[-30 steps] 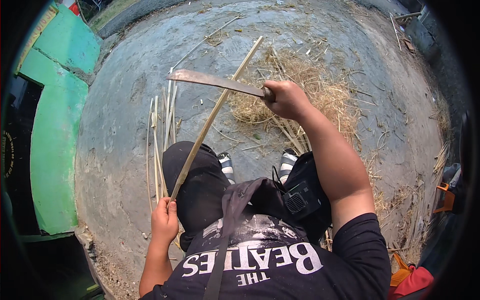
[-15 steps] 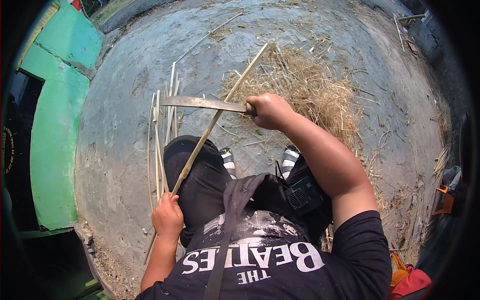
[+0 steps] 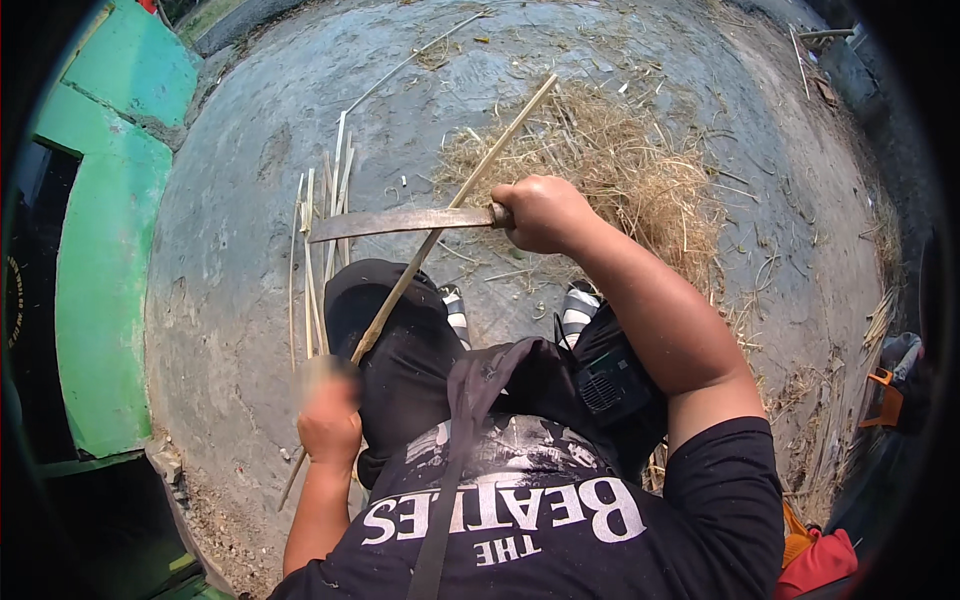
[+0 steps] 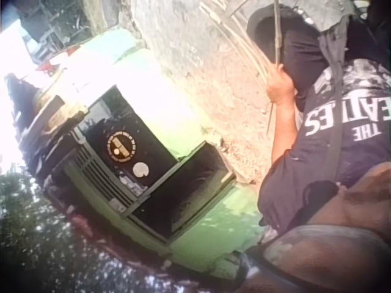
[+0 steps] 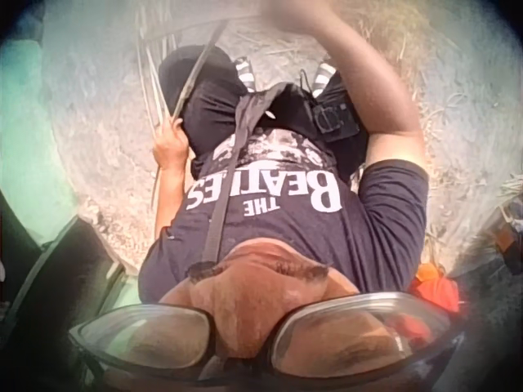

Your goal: The person holds a bamboo stick and uses a knife to shave and scrape along its length, repeatedly peeling shavings off the bamboo strip and turning it by hand.

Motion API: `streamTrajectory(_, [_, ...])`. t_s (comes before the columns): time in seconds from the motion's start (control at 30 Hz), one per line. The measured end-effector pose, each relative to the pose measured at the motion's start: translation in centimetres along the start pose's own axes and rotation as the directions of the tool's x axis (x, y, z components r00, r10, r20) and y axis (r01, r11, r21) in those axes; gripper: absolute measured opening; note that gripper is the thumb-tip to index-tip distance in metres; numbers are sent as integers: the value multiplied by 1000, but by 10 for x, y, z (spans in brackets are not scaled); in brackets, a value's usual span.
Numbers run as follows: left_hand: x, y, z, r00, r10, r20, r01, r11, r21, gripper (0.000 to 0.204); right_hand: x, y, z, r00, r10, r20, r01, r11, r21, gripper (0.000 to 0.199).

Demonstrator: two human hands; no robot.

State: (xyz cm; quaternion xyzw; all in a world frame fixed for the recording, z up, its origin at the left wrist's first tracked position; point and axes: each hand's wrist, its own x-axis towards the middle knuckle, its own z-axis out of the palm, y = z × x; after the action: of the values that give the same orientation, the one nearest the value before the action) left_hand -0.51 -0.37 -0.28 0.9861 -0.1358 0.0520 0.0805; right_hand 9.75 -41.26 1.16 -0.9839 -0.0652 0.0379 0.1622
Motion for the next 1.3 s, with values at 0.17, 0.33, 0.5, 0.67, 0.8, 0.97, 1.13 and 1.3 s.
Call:
streamTrajectory(0.17, [14, 2, -8, 999, 22, 34, -23, 999, 36, 24, 13, 83, 6, 897, 442, -3, -418, 852, 316, 20])
streamTrajectory(0.33, [13, 1, -20, 991, 12, 136, -14, 1000, 13, 25, 2, 15, 18, 997, 70, 12, -71, 991, 112, 19])
streamTrajectory(0.5, [14, -5, -8, 999, 38, 38, -38, 999, 15, 25, 15, 53, 17, 941, 338, -16, -320, 904, 283, 23])
streamTrajectory(0.67, [25, 0, -29, 991, 52, 126, -64, 993, 97, 26, 5, 85, 20, 904, 427, 27, -424, 888, 175, 25])
streamTrajectory(0.8, [24, 1, -33, 990, 73, 117, -81, 995, 61, 25, 3, 9, 20, 997, -33, 76, 31, 999, 32, 28])
streamTrajectory(0.97, [22, -5, -17, 994, 66, 85, -68, 998, 18, 22, 17, 82, 26, 902, 428, -53, -389, 860, 330, 23])
streamTrajectory(1.13, [23, -6, -18, 991, 61, 121, -62, 998, 2, 20, 6, 55, 15, 942, 329, -60, -312, 929, 199, 23])
streamTrajectory(1.3, [19, -10, -12, 995, 69, 70, -65, 996, -58, 21, 0, 12, 19, 999, -32, -19, 33, 998, 44, 20])
